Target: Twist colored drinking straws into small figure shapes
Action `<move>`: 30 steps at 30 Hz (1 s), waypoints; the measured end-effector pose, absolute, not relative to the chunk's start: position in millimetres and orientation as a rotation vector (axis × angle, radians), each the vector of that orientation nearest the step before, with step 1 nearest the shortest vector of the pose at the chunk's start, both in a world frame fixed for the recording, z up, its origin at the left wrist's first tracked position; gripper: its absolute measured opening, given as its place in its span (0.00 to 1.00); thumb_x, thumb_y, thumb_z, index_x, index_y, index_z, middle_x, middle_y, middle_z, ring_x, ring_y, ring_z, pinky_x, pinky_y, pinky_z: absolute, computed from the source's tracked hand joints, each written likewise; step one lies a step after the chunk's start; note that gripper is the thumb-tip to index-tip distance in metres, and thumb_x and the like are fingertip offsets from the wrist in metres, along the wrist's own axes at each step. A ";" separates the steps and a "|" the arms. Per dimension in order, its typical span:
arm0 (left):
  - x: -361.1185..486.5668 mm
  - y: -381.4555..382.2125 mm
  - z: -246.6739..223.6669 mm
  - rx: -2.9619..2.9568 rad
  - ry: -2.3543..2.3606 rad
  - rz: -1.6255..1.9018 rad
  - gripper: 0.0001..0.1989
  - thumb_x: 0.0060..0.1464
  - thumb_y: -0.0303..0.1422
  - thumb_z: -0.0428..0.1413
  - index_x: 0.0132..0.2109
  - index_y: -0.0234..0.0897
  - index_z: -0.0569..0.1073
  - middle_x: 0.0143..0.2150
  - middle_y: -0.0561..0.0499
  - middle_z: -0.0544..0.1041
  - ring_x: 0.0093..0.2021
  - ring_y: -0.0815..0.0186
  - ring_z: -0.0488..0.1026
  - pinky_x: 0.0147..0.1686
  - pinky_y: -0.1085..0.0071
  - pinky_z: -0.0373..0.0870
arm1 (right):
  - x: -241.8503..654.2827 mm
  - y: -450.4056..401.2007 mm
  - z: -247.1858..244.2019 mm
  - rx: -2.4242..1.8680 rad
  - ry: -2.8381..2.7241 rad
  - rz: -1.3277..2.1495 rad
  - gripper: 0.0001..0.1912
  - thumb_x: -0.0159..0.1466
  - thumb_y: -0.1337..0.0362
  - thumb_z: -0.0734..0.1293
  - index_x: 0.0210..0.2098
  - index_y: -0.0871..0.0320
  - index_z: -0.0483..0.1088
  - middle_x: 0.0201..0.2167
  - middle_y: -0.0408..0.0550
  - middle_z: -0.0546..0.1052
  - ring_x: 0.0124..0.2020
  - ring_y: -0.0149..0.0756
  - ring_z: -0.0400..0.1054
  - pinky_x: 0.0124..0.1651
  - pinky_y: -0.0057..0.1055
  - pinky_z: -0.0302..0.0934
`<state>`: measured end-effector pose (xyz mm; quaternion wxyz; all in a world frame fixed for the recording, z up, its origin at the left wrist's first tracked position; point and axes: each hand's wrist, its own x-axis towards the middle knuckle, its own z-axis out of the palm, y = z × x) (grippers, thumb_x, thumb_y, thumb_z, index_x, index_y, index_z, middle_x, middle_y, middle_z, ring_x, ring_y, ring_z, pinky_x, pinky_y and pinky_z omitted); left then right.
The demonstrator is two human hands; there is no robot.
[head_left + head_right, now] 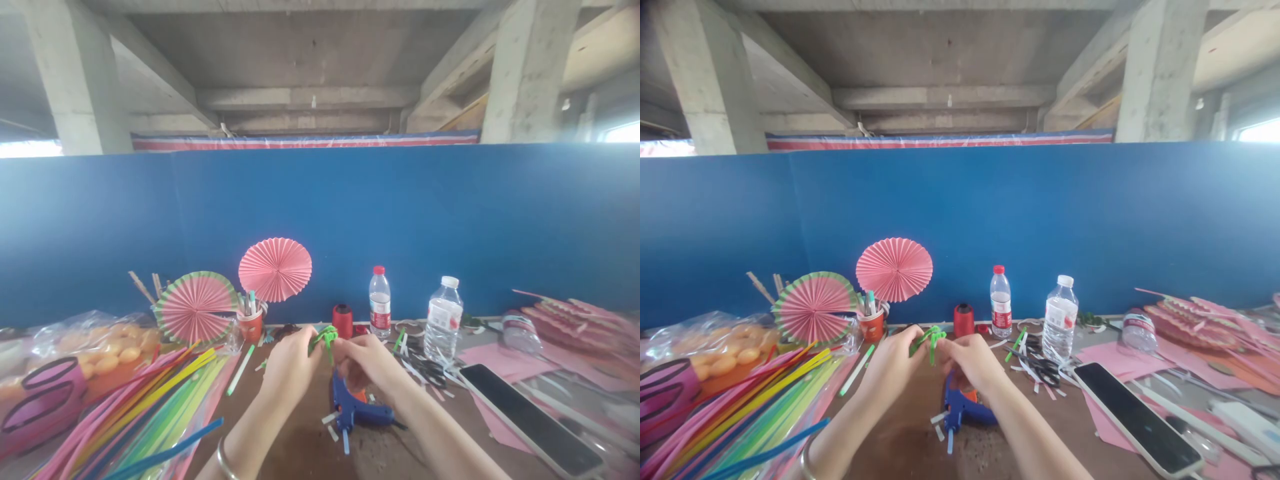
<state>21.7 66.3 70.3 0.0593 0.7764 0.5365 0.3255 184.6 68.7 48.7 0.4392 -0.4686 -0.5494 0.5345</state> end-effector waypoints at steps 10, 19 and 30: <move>24.3 65.6 70.1 2.327 1.606 1.133 0.09 0.53 0.36 0.45 0.33 0.39 0.68 0.28 0.50 0.74 0.30 0.62 0.70 0.29 0.73 0.57 | 163.3 58.4 46.6 -0.964 -1.310 1.390 0.06 0.52 0.63 0.63 0.22 0.59 0.64 0.17 0.40 0.70 0.17 0.26 0.63 0.18 0.21 0.54; 23.5 60.2 80.6 2.003 1.162 0.965 0.14 0.52 0.39 0.45 0.27 0.35 0.67 0.21 0.53 0.71 0.20 0.68 0.69 0.24 0.75 0.60 | 173.9 75.5 26.5 -0.839 -1.299 1.411 0.11 0.50 0.59 0.66 0.24 0.61 0.64 0.16 0.38 0.64 0.17 0.23 0.57 0.21 0.21 0.51; 19.6 68.8 57.5 1.897 1.479 0.809 0.08 0.41 0.33 0.54 0.19 0.37 0.68 0.13 0.55 0.68 0.16 0.68 0.64 0.21 0.75 0.51 | 176.8 76.2 29.4 -1.198 -1.399 0.866 0.04 0.48 0.68 0.65 0.18 0.59 0.69 0.16 0.41 0.71 0.19 0.29 0.62 0.22 0.24 0.51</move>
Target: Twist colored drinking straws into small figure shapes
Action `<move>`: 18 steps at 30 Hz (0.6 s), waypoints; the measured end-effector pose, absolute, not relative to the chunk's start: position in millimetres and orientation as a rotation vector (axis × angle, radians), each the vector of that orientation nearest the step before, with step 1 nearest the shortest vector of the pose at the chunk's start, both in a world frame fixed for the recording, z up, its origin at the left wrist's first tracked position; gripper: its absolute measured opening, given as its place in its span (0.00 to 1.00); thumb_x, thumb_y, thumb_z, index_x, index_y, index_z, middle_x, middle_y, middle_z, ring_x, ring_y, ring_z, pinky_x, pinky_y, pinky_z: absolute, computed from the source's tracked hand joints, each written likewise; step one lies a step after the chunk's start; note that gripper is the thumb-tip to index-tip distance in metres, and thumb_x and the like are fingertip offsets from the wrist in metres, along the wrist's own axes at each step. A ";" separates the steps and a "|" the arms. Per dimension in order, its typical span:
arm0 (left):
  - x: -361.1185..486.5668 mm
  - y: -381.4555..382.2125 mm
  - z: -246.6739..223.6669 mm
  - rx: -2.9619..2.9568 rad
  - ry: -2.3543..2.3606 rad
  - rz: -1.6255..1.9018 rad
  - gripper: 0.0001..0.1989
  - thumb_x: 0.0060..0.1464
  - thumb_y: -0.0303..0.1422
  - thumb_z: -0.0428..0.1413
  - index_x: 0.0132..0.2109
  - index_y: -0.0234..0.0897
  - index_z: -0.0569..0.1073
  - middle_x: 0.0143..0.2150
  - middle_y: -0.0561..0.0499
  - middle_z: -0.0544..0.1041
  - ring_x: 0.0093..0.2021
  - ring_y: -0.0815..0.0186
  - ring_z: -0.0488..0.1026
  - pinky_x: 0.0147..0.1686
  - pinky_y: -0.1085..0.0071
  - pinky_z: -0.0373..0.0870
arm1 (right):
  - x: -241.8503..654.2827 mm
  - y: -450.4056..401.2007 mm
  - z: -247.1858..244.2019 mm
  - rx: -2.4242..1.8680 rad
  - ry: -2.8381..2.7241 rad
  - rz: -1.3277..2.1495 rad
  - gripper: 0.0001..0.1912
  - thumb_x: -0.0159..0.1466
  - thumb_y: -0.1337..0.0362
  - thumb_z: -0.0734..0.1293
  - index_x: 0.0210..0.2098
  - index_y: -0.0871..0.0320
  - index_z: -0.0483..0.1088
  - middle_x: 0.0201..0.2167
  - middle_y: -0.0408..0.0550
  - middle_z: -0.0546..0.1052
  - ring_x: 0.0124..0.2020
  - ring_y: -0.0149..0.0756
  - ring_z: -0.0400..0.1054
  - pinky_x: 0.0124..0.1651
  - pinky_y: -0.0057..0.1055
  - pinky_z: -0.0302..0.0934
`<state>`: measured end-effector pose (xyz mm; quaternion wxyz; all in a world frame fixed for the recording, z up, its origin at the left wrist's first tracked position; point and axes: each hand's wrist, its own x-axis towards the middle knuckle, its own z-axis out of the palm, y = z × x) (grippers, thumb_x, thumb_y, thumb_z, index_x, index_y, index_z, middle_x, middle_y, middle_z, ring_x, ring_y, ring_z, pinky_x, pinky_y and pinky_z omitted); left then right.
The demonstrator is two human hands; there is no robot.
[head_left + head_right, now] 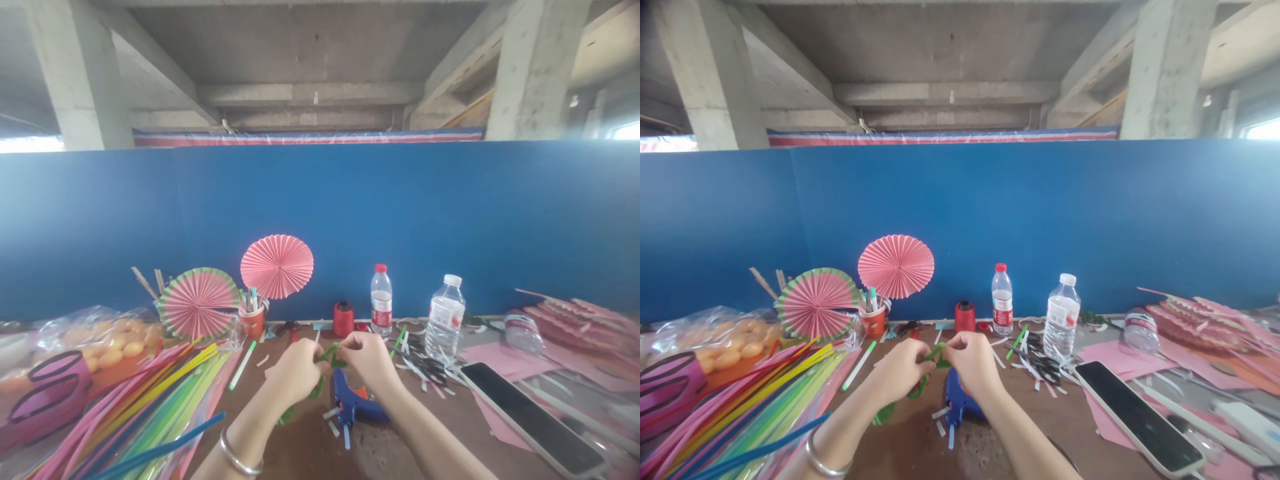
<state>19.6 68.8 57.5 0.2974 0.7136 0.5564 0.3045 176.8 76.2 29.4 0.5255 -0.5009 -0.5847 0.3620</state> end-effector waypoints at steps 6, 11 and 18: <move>26.7 83.0 43.6 1.747 1.413 0.915 0.11 0.43 0.35 0.53 0.19 0.34 0.67 0.14 0.56 0.66 0.16 0.70 0.63 0.19 0.75 0.52 | 156.1 61.8 18.9 -1.100 -1.501 0.253 0.06 0.53 0.66 0.65 0.21 0.55 0.71 0.20 0.44 0.73 0.25 0.35 0.63 0.29 0.29 0.56; 24.9 87.4 42.3 1.615 1.290 1.024 0.15 0.44 0.42 0.53 0.24 0.32 0.69 0.15 0.57 0.65 0.16 0.71 0.63 0.19 0.75 0.55 | 155.6 58.0 14.7 -0.895 -1.589 0.175 0.07 0.57 0.68 0.62 0.25 0.56 0.71 0.23 0.45 0.74 0.29 0.35 0.63 0.33 0.30 0.58; 28.2 81.7 47.9 1.527 1.103 1.095 0.14 0.47 0.42 0.52 0.29 0.33 0.67 0.21 0.55 0.68 0.18 0.71 0.66 0.21 0.74 0.61 | 158.2 71.8 2.1 -0.991 -1.393 0.627 0.06 0.55 0.64 0.64 0.26 0.59 0.71 0.23 0.44 0.73 0.25 0.32 0.64 0.29 0.27 0.56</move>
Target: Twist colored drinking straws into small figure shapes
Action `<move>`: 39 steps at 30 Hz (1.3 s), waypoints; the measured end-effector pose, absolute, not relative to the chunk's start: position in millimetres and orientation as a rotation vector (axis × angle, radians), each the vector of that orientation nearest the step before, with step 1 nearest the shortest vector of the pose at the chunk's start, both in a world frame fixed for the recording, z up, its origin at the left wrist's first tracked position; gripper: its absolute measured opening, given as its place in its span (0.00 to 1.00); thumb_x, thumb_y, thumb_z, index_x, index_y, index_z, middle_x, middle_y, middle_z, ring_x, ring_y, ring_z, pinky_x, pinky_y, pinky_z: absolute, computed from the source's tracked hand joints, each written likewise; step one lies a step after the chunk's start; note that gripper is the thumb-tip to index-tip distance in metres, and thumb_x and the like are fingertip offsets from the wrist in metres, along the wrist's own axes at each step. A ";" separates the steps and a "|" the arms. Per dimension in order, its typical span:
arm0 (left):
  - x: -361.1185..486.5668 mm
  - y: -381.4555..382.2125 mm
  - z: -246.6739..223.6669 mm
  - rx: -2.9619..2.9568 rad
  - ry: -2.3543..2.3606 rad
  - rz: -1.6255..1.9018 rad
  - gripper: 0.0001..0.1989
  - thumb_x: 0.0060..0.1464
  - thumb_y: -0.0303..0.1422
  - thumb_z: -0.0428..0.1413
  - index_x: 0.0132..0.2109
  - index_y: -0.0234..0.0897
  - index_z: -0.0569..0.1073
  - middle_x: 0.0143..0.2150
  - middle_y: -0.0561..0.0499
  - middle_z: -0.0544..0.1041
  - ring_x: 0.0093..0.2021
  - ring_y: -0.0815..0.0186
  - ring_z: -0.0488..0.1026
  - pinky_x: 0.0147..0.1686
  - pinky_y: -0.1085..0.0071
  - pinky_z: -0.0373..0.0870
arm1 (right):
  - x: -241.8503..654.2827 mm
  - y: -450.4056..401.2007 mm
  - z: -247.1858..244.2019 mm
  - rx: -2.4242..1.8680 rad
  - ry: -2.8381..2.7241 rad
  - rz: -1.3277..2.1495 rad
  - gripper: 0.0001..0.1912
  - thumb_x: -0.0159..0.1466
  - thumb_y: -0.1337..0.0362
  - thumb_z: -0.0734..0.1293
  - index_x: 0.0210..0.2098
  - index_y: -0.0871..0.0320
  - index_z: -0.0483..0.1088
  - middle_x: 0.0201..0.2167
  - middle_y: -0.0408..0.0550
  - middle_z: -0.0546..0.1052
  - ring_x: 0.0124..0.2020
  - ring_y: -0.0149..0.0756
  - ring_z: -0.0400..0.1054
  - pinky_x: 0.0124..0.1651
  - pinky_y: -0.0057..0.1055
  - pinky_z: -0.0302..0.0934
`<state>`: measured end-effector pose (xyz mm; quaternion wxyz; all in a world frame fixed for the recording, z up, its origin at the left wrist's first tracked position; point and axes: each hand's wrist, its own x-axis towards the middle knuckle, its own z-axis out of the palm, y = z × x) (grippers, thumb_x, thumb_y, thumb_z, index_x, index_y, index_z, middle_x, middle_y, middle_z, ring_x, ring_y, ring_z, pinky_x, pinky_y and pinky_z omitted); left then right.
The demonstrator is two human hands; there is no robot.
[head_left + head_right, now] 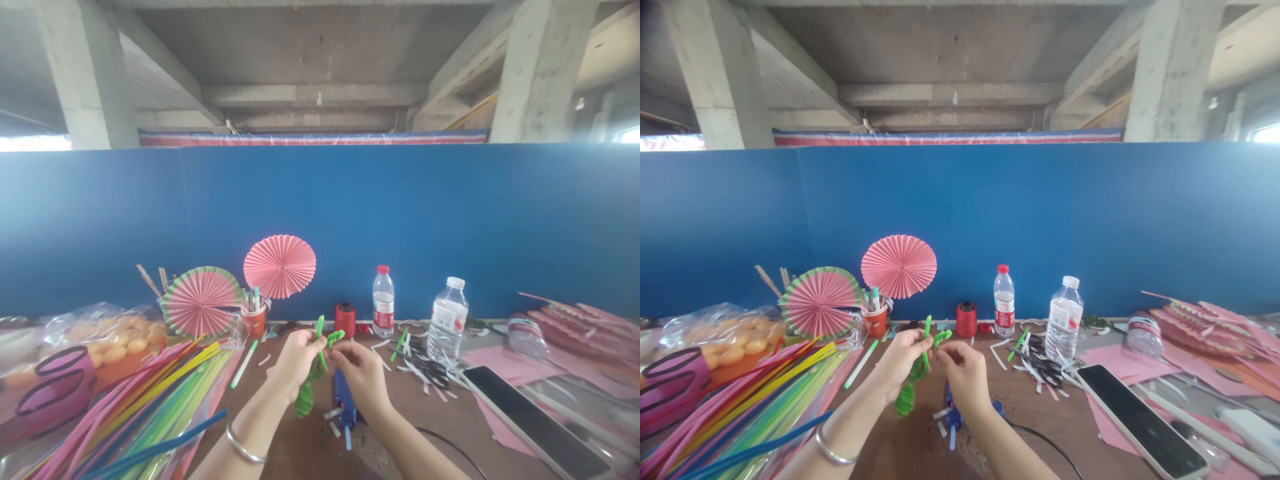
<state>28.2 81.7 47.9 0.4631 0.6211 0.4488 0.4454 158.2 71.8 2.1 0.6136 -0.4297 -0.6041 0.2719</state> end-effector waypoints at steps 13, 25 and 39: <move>0.5 76.8 65.5 1.955 1.124 0.541 0.10 0.44 0.36 0.52 0.27 0.34 0.72 0.20 0.53 0.72 0.21 0.69 0.68 0.22 0.76 0.61 | 189.6 87.3 14.1 -0.969 -1.549 1.416 0.08 0.47 0.63 0.70 0.20 0.62 0.68 0.14 0.39 0.67 0.15 0.22 0.56 0.16 0.19 0.46; 4.5 77.1 63.7 1.814 0.989 0.566 0.11 0.39 0.28 0.53 0.34 0.34 0.74 0.28 0.51 0.75 0.27 0.65 0.72 0.27 0.73 0.66 | 196.4 84.1 13.4 -0.920 -1.542 1.591 0.08 0.45 0.64 0.69 0.23 0.62 0.69 0.18 0.41 0.72 0.20 0.28 0.66 0.24 0.23 0.59; 17.5 82.0 45.0 1.769 1.199 0.744 0.06 0.37 0.25 0.52 0.28 0.34 0.70 0.19 0.53 0.73 0.20 0.68 0.69 0.19 0.76 0.60 | 179.8 87.8 12.6 -1.060 -1.420 1.171 0.07 0.45 0.73 0.63 0.25 0.60 0.67 0.17 0.38 0.71 0.16 0.24 0.60 0.18 0.20 0.51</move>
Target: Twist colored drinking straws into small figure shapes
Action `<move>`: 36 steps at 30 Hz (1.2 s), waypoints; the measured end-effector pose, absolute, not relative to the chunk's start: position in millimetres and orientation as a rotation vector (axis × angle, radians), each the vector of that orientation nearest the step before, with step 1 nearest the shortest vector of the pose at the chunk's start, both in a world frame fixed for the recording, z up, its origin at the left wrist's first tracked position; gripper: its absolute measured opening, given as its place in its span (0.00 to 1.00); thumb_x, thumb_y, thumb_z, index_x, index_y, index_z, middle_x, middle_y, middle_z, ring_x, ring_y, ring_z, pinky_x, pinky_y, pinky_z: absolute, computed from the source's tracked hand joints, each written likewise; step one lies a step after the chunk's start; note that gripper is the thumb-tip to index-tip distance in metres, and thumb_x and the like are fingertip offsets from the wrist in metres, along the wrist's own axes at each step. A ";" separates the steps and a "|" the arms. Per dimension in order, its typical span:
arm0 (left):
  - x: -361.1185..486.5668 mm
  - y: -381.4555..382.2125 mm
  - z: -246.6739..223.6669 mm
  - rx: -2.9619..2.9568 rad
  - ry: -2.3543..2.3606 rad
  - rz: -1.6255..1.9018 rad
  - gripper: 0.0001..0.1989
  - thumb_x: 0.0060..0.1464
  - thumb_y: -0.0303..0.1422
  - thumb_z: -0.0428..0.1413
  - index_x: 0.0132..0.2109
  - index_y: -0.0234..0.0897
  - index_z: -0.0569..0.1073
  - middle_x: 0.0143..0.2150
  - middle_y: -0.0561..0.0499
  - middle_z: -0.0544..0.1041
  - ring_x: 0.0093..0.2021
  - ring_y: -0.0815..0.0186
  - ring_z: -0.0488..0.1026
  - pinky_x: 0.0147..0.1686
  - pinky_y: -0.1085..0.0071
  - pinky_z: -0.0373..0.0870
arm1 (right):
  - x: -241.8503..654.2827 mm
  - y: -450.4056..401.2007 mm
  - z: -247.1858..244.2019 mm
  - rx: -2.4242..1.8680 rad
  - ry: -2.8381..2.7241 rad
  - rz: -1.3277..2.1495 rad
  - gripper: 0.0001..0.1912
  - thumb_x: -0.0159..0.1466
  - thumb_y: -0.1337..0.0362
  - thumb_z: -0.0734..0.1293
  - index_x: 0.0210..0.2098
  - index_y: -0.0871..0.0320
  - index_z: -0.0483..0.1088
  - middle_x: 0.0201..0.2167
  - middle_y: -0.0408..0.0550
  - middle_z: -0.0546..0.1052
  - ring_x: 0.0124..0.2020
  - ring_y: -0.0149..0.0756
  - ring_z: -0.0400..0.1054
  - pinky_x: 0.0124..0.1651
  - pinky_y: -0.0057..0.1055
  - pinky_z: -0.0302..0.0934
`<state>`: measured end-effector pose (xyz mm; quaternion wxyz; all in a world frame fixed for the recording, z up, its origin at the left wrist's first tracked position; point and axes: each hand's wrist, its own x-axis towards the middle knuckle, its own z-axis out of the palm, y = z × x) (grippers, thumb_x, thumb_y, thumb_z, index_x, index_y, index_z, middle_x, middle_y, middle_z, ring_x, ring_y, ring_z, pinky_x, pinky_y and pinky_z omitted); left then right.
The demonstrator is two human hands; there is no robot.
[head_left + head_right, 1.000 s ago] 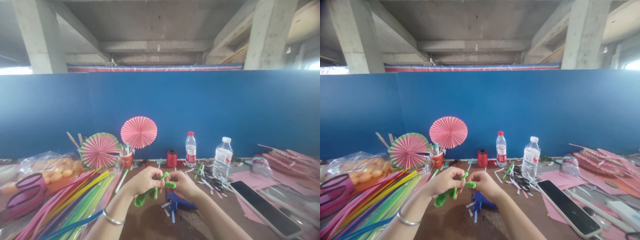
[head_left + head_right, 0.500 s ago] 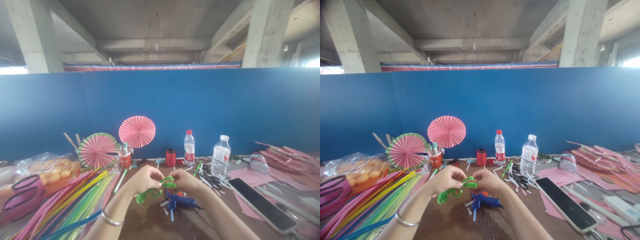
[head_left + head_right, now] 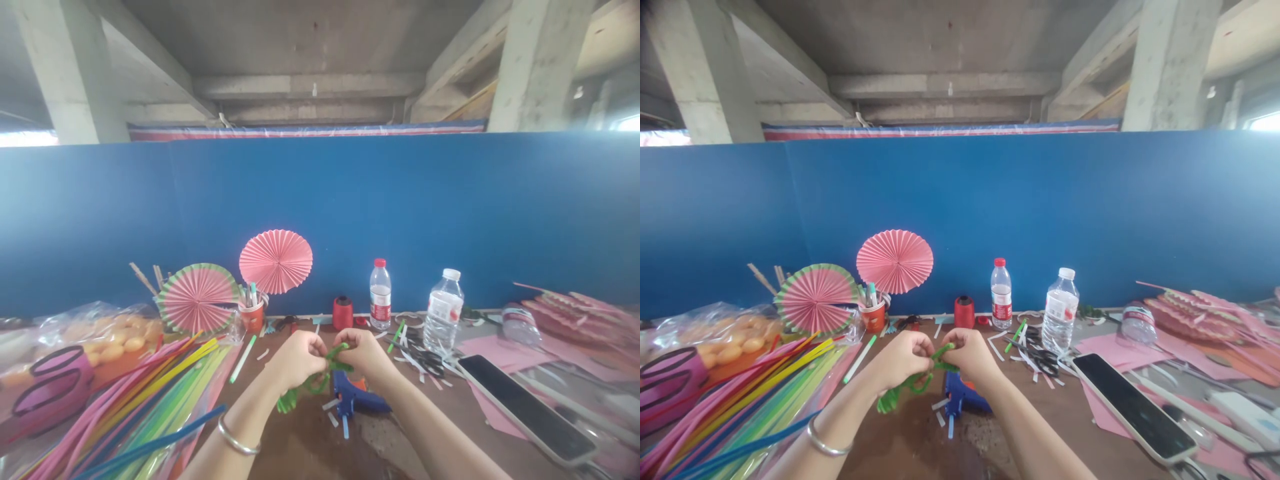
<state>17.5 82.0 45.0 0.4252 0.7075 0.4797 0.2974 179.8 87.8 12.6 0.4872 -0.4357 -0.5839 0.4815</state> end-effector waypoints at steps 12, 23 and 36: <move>24.5 92.3 35.8 1.516 1.198 1.078 0.06 0.40 0.26 0.54 0.31 0.33 0.68 0.20 0.55 0.70 0.18 0.71 0.67 0.19 0.76 0.61 | 169.4 67.9 10.6 -0.863 -1.547 0.164 0.07 0.54 0.68 0.63 0.31 0.55 0.71 0.36 0.48 0.76 0.39 0.39 0.69 0.44 0.34 0.61; 35.1 79.3 49.8 1.608 1.166 1.277 0.07 0.41 0.28 0.55 0.32 0.35 0.67 0.25 0.53 0.73 0.21 0.70 0.68 0.20 0.76 0.63 | 168.6 73.2 14.7 -0.852 -1.282 0.632 0.12 0.53 0.65 0.66 0.38 0.57 0.67 0.28 0.47 0.74 0.32 0.38 0.69 0.36 0.33 0.63; 30.2 79.2 55.4 1.663 1.119 1.314 0.07 0.42 0.31 0.55 0.33 0.34 0.68 0.26 0.52 0.73 0.24 0.68 0.70 0.25 0.74 0.66 | 164.7 80.6 15.6 -0.831 -1.307 0.821 0.14 0.51 0.62 0.67 0.37 0.57 0.69 0.31 0.48 0.75 0.32 0.38 0.69 0.33 0.32 0.64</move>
